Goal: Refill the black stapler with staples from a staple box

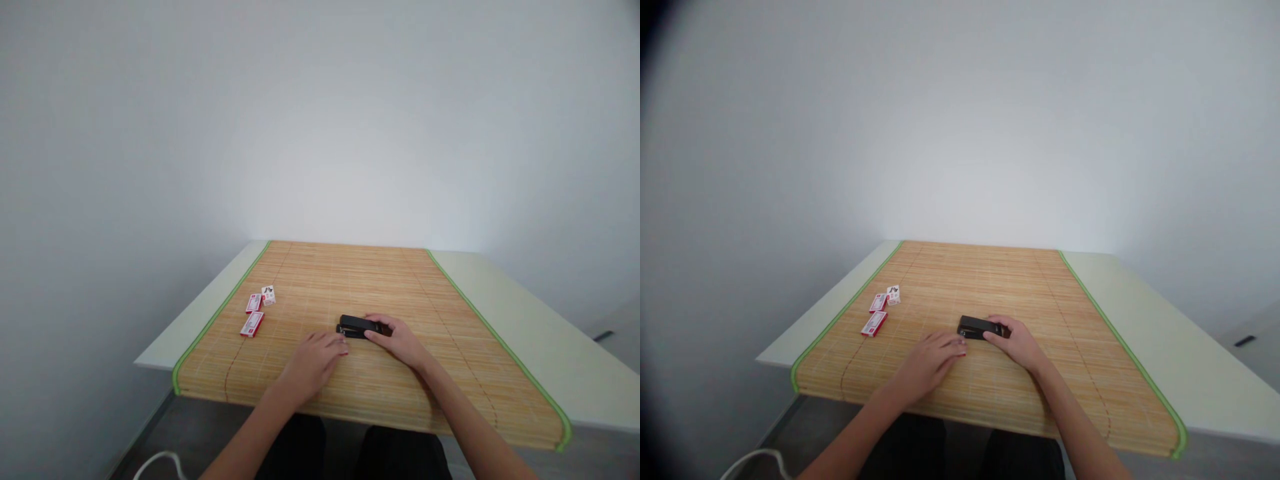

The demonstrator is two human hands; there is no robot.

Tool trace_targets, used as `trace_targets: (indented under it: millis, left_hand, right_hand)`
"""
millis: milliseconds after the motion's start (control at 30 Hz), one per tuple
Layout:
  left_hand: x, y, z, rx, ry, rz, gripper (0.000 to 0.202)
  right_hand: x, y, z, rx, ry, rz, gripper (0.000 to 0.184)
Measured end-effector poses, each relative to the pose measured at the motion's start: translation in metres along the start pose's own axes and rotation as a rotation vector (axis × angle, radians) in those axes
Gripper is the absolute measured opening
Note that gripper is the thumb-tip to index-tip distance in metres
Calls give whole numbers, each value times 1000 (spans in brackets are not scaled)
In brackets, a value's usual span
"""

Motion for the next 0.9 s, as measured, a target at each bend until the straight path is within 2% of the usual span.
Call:
trace_targets:
  millis: [133,233,300,400,467,533,600,733,833,900]
  left_hand:
    - [-71,26,22,141,314,-75,24]
    - [-114,41,38,233,541,-156,22]
    - [-132,45,46,294,664,-204,22]
    - [-141,46,50,352,744,-243,23]
    - [-136,44,48,382,740,-245,24]
    - [-122,40,43,402,688,-221,22]
    - [-101,32,34,390,590,-157,21]
    - [-46,4,16,271,392,56,18]
    - [-10,-14,5,218,339,186,21]
    - [5,-21,-1,222,347,262,30]
  right_hand:
    - [1,0,0,-4,0,22,43]
    - [1,0,0,5,6,22,42]
    - [0,1,0,7,14,21,40]
    - [-1,1,0,15,21,24,38]
    - [-3,1,0,10,27,25,37]
    - [-5,1,0,-1,39,31,34]
    - [-8,1,1,-2,55,45,31]
    - [-11,3,1,12,67,79,27]
    - [-15,3,0,23,69,116,25]
    - [-22,-1,1,29,84,153,23]
Point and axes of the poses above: each hand's wrist, its own z-axis away from the middle knuckle, its own y-axis out of the back of the hand, x = y × z, the point moved 3 cm from there along -z, towards the middle knuckle, and after that the axes turned 15 degrees about -x, right-handed, at the moved point
